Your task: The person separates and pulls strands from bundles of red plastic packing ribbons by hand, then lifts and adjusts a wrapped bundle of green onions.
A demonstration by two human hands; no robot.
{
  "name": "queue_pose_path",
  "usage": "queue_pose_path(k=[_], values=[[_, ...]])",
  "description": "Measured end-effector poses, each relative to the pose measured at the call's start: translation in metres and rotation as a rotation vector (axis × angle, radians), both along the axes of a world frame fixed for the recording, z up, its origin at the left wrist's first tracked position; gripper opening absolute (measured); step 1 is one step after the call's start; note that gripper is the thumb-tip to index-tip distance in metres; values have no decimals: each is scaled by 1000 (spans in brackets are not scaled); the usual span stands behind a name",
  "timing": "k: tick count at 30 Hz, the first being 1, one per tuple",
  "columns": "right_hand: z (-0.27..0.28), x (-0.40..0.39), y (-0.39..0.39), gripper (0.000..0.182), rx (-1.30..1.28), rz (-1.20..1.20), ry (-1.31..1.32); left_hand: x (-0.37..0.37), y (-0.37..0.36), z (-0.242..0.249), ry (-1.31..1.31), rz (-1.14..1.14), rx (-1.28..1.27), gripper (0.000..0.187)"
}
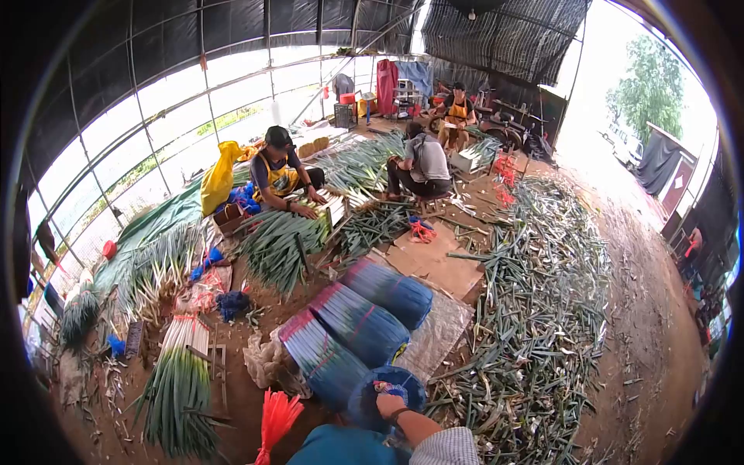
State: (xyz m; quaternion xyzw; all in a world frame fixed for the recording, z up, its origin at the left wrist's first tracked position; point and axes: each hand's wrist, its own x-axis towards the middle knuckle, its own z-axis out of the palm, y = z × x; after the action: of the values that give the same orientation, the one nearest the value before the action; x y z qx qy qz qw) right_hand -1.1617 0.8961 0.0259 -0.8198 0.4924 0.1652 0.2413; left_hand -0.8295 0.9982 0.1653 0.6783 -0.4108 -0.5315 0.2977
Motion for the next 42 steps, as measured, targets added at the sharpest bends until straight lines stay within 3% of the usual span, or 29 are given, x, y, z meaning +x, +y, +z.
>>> queue_pose_path(k=[12,21,24,27,33,39,42], values=[[-2,-2,-8,16,-34,231,30,43,77,-55,-86,145,250,25],[3,0,-26,13,64,541,52,62,100,-71,-132,169,321,32],[4,-3,-21,12,-44,514,16,66,104,-77,-142,168,336,35],[15,9,-17,13,41,377,205,71,108,-82,-154,158,346,37],[-12,8,-13,14,-19,327,296,78,116,-89,-178,140,365,42],[24,12,-14,13,-98,301,197,80,121,-99,-205,109,379,48],[10,10,-15,11,-79,334,161,81,123,-104,-225,87,384,50]])
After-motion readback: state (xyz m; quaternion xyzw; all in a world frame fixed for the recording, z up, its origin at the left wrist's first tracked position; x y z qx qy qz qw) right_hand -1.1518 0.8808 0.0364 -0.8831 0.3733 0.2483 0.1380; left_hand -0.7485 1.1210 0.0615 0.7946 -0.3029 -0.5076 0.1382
